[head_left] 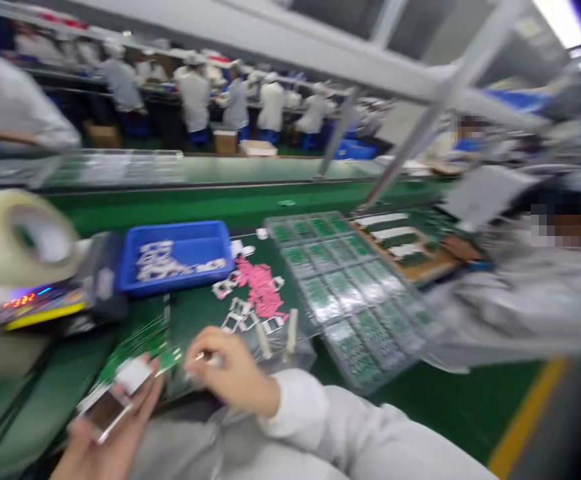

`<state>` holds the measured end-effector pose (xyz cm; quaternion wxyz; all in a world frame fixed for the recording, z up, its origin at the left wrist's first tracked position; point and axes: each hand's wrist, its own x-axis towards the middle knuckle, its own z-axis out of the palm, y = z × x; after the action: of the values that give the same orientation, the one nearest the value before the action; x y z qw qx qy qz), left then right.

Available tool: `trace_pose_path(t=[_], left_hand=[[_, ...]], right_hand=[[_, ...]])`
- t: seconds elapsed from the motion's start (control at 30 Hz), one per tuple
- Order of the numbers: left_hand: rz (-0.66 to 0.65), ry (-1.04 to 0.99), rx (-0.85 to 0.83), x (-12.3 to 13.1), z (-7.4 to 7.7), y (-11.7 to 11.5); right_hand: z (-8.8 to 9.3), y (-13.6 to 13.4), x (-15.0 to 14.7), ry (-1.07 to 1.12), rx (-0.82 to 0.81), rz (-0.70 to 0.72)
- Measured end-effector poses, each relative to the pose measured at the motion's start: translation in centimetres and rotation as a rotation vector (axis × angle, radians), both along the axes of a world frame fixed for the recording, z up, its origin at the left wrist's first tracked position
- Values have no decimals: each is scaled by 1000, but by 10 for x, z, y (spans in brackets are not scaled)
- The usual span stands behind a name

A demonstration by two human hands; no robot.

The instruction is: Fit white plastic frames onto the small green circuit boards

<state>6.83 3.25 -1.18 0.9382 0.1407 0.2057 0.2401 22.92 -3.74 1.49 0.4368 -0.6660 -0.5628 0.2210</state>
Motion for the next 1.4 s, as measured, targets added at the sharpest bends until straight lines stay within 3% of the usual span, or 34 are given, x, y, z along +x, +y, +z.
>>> trace_pose_path(t=[0.1,0.2,0.27,0.4,0.53,0.67,0.87,1.03,1.13,1.27,1.4], left_hand=[[235,84,7,-31,1,-7],[220,22,31,-28,-1,-15],[177,-28,42,-21,0,-20],[130,-80,60,-10,7,-27],[112,-90,32,-5,9,-27],[72,-160,-22,1,14,-28],[25,-237,21,10,32,-28],[14,-225,37,12,37,-25],[73,-195,51,9,34,-23],[248,-50,122,5,29,-17],[372,80,232,7,26,-15]], right_hand=[[-22,-5,11,25,-167,94],[-48,-4,8,-27,-187,191],[-53,-2,4,-68,-175,202],[-33,6,6,4,-99,166],[-5,12,8,562,-144,285],[6,15,1,1000,-268,459],[22,18,-4,1186,-232,503],[30,20,-5,1161,-175,375],[34,20,3,1055,-54,250],[49,17,15,578,91,106],[62,13,10,-35,296,193]])
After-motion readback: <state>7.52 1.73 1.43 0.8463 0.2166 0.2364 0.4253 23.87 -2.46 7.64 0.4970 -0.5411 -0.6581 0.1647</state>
